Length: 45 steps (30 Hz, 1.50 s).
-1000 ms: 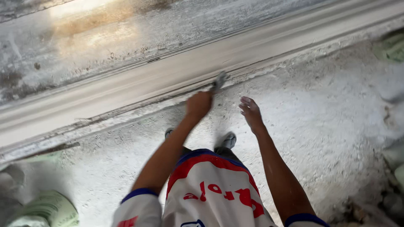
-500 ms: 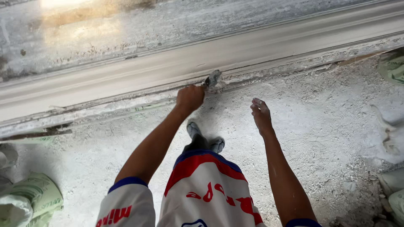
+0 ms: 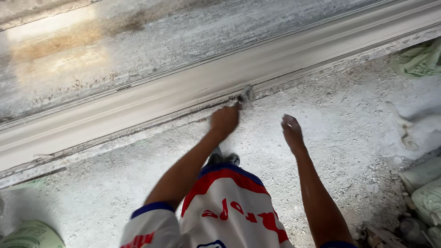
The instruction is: The person uses a sanding block to smooth the surface of a long white plaster molding piece resting on a workbench. They repeatedly rub the block along the length of the molding, occasionally adjusting their grip and position to cover different sections.
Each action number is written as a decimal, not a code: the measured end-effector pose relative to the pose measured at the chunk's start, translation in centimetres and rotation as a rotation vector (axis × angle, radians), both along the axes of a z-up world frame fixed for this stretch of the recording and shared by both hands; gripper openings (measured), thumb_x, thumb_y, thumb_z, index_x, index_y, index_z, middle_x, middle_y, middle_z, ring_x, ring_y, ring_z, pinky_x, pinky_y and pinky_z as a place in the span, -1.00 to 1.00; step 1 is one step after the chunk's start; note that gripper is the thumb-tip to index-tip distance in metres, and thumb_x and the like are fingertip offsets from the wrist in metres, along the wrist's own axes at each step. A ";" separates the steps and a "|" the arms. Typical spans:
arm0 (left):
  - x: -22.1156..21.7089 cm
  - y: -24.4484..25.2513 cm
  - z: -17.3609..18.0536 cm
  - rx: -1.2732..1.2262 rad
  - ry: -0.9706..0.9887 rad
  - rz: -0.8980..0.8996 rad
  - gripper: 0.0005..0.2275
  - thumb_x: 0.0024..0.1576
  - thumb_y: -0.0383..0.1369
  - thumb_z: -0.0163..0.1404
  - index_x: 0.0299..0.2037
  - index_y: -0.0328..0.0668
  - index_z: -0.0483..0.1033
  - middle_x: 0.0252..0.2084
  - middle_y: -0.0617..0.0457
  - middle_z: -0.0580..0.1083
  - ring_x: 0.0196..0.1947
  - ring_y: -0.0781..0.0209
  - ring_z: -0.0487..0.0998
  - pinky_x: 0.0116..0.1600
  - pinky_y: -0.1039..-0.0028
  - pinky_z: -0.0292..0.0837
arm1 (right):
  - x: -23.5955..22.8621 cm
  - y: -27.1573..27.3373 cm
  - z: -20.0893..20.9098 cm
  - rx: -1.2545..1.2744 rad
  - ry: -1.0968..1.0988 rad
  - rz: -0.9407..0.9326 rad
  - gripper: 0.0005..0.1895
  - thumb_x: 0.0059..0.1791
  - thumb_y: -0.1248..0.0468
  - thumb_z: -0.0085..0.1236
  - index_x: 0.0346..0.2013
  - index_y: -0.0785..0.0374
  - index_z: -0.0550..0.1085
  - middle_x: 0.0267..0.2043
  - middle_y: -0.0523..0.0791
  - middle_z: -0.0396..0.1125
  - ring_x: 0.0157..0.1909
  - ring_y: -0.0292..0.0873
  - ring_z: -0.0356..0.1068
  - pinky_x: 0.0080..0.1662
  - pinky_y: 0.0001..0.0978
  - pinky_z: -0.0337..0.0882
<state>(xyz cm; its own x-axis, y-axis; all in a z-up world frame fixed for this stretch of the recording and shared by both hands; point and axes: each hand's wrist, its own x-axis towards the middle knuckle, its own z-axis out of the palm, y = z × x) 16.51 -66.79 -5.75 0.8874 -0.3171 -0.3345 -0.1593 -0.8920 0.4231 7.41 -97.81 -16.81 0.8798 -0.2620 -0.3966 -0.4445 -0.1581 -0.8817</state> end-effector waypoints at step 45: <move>1.6 -7.2 1.4 0.201 0.106 0.145 -0.68 0.32 -0.16 -0.25 0.18 0.36 0.53 -0.45 -0.08 0.53 -0.59 0.08 0.54 -0.55 0.23 0.46 | 12.6 -22.8 -3.3 0.253 0.009 0.072 -0.73 0.09 0.31 -0.09 0.04 0.35 0.41 -0.05 -0.05 0.47 -0.01 -0.16 0.54 0.04 -0.32 0.48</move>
<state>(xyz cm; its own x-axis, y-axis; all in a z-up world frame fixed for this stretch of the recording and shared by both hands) 18.12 -74.03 -4.31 0.8751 -0.1073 -0.4718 0.0120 -0.9700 0.2429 19.97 -120.59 -20.12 0.8885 -0.0905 -0.4498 -0.4485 0.0357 -0.8931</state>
